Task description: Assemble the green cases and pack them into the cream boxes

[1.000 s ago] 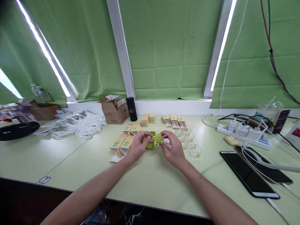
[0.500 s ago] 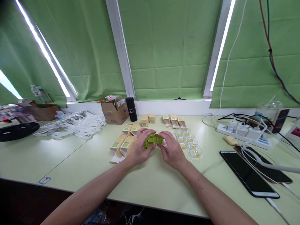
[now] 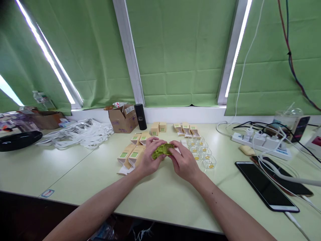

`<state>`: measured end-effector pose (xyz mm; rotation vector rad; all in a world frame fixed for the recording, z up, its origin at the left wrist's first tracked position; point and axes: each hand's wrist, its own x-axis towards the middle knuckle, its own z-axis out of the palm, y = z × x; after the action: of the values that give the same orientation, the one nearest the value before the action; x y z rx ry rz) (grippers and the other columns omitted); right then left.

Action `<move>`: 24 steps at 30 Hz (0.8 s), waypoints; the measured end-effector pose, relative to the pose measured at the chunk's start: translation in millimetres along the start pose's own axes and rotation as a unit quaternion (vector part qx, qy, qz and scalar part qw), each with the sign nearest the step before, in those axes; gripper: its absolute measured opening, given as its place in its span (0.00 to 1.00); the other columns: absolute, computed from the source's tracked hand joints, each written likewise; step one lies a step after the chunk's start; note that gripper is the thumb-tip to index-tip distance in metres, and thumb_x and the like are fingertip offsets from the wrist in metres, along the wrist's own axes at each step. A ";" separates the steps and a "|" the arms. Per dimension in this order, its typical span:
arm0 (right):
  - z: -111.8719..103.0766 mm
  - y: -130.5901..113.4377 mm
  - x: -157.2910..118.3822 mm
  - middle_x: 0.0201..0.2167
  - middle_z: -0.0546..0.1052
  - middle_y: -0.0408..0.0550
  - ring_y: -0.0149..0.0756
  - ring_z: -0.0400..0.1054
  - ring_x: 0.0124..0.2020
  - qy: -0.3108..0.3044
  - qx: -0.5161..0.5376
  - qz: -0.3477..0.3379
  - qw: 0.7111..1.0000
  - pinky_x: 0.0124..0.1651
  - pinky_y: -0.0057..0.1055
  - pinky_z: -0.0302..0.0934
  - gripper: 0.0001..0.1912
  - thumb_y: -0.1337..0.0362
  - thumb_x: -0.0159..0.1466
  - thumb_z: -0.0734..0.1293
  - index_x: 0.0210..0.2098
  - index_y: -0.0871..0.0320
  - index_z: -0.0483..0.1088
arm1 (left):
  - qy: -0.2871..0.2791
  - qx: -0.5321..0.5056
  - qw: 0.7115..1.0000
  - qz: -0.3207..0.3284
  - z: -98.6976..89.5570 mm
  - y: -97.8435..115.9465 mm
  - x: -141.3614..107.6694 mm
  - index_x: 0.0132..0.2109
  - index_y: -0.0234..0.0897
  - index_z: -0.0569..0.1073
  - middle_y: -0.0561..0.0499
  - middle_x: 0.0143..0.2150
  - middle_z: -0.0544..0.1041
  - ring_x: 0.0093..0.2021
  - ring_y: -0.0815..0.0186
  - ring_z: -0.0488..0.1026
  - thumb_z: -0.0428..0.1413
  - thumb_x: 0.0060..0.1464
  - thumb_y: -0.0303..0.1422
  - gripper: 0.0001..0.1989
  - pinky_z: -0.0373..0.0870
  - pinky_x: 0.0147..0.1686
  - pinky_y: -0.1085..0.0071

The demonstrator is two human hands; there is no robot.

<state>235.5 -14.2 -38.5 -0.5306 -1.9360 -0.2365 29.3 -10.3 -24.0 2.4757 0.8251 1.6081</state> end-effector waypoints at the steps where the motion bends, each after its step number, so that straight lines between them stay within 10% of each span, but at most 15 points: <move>1: -0.1 -0.3 0.2 0.57 0.73 0.63 0.51 0.73 0.57 -0.002 -0.003 0.000 1.000 0.55 0.49 0.76 0.21 0.73 0.72 0.63 0.62 0.54 0.69 | 0.000 0.002 1.000 0.002 0.1 -0.3 -0.1 0.60 0.40 0.74 0.42 0.54 0.79 0.60 0.49 0.64 0.62 0.61 0.27 0.20 0.68 0.60 0.47; 24: -0.9 -4.6 3.7 0.57 0.72 0.64 0.51 0.73 0.57 0.010 0.005 -0.006 1.000 0.52 0.49 0.76 0.19 0.75 0.72 0.62 0.60 0.55 0.69 | 0.020 0.026 0.999 0.023 1.0 2.1 0.5 0.60 0.39 0.74 0.41 0.52 0.80 0.56 0.49 0.69 0.61 0.63 0.30 0.19 0.68 0.57 0.47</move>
<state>232.8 -17.7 -34.4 -0.5090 -1.9201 -0.2388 31.1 -11.7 -23.3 2.5236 0.8328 1.6779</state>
